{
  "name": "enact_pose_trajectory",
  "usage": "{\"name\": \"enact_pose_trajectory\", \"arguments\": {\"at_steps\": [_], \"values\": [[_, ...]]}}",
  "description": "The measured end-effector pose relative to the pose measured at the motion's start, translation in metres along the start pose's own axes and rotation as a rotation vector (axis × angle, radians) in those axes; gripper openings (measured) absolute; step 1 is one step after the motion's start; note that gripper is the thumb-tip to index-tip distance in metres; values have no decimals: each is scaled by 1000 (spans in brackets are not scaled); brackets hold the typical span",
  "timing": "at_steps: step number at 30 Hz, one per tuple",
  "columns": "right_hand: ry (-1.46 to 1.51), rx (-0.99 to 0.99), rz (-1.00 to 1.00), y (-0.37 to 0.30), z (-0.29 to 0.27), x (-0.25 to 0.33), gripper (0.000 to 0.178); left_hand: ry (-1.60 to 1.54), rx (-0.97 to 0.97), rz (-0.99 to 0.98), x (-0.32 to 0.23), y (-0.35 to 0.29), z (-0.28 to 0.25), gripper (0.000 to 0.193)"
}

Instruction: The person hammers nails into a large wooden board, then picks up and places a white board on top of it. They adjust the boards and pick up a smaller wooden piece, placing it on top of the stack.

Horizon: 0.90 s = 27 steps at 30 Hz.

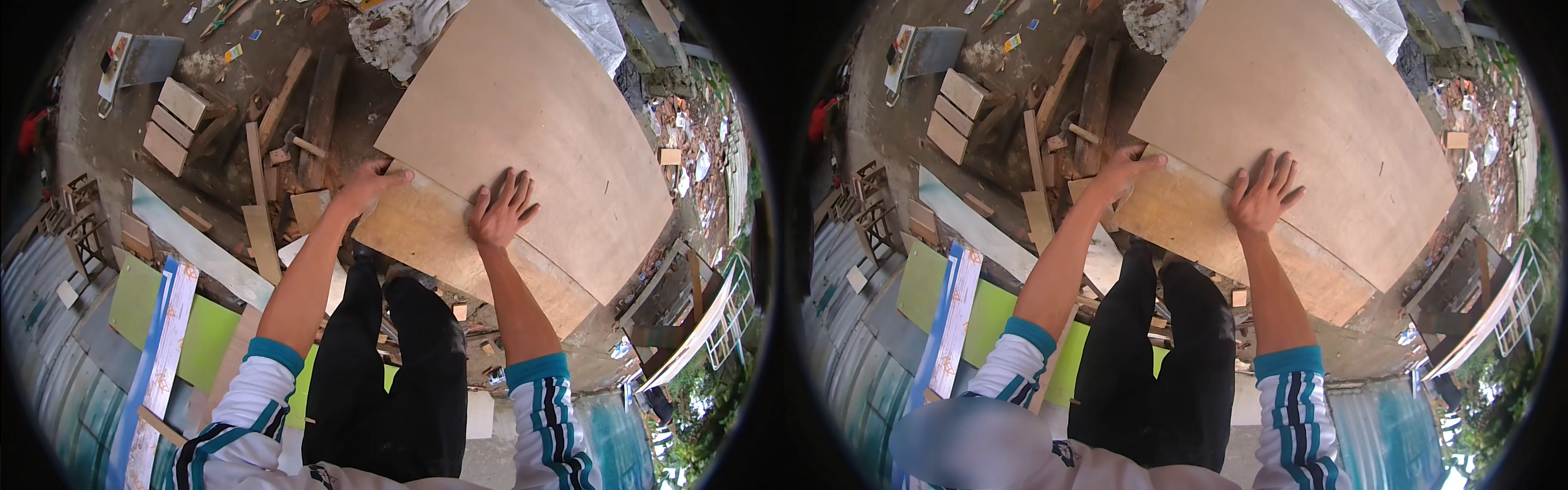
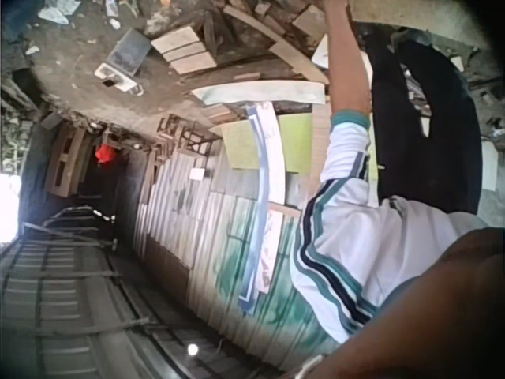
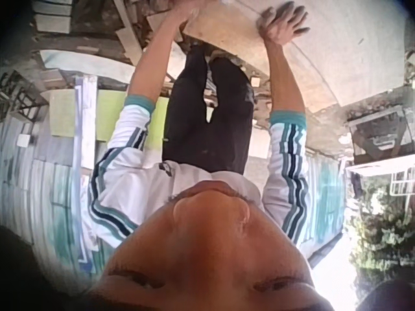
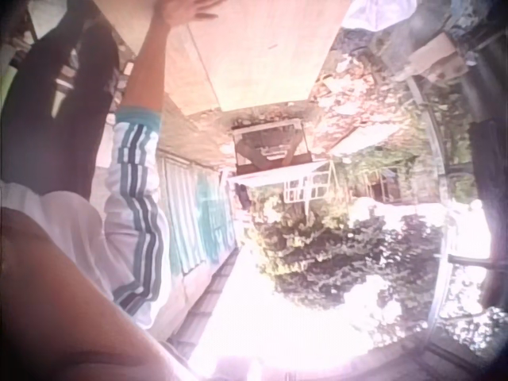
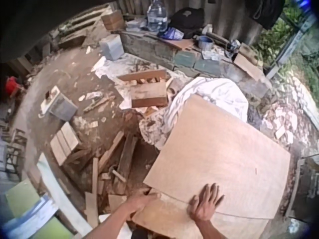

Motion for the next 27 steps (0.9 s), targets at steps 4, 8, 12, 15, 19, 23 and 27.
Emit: {"name": "enact_pose_trajectory", "arguments": {"at_steps": [4, 8, 12, 15, 19, 23, 27], "values": [[-26, 12, 15, -2, 1, -1, 68, -41, 40, 16, 1, 1, 1, 45], [-27, 15, 21, 2, 1, 0, 67, -2, 7, 117, -7, 1, 1, 39], [-8, 18, 27, 8, 5, 0, 69, -7, -42, 258, -18, -1, 5, 34], [-24, 29, 38, 6, 7, -1, 67, -13, -37, 245, -18, 0, 5, 35], [-28, 7, 30, 7, 3, 0, 68, 11, -64, 272, -21, -3, 6, 37], [-7, 10, 40, 8, 3, 2, 67, 124, -175, 307, -14, -6, -4, 44], [-18, -8, 55, 8, 2, -1, 66, 235, -490, 251, 13, -52, -29, 57]]}}
Point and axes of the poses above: each hand's wrist, its own y-axis towards the middle knuckle, its own z-axis out of the palm, x = y × z, the point moved 9 cm from there along y, towards the middle knuckle, and after that the axes turned 5 degrees about -y, right-handed, at the moved point
